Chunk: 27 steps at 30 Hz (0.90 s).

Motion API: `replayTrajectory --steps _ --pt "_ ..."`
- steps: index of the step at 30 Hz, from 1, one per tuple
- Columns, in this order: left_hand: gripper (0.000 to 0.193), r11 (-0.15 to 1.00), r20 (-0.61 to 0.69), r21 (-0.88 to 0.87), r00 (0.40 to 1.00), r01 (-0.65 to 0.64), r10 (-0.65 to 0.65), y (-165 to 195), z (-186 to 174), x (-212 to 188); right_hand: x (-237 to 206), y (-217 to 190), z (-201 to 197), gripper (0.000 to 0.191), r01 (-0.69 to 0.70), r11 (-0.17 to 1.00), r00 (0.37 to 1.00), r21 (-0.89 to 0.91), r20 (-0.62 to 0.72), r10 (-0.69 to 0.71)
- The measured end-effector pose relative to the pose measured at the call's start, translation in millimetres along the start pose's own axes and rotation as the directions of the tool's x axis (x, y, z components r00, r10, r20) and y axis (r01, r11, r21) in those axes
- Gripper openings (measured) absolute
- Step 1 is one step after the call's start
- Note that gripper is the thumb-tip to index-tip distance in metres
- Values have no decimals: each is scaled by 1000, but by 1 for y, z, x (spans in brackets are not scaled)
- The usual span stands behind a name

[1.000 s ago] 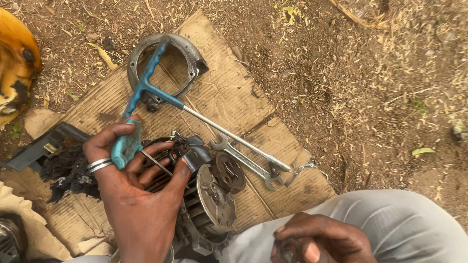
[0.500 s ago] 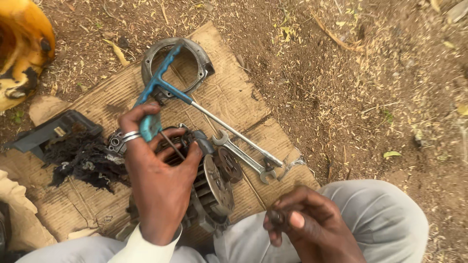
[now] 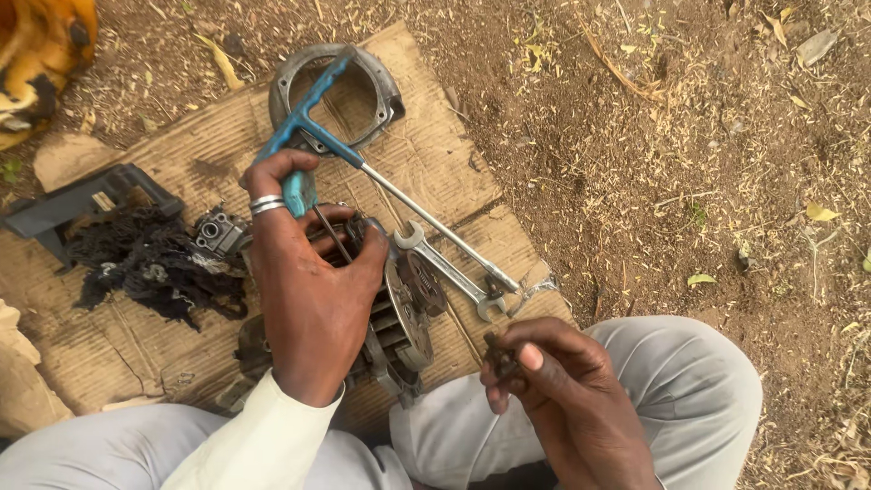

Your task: The person sits on the ground and uses a T-handle wrench and a spanner to loosen a nut on a small engine cylinder assembly. They then remove a clutch shoe assembly with a spring and work it apart by hand, turning and pulling at its parts.

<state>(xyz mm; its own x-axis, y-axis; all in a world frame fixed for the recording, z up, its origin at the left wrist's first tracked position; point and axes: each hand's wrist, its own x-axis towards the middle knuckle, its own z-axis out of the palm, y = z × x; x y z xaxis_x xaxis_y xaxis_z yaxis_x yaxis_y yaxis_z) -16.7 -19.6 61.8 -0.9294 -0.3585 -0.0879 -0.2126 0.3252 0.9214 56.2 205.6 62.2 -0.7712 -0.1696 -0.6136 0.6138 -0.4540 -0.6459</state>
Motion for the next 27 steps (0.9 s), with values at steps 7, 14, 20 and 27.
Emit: replayTrajectory --steps 7,14,20,27 --pt "60 999 9 -28 1000 -20 20 -1 0 0 0 -6 12 38 38 999 998 -35 -38 -39" --pt "60 999 15 16 999 -34 34 -5 0 0 -1 -10 15 36 23 994 997 -111 -68 -30" --pt "61 998 9 27 998 -65 65 -7 1 -1 -1 -9 10 23 164 966 984 -198 -37 -175" --pt "61 997 1 1 997 -77 77 -10 0 -3 2 -40 25 19 264 501 934 -824 89 -345"
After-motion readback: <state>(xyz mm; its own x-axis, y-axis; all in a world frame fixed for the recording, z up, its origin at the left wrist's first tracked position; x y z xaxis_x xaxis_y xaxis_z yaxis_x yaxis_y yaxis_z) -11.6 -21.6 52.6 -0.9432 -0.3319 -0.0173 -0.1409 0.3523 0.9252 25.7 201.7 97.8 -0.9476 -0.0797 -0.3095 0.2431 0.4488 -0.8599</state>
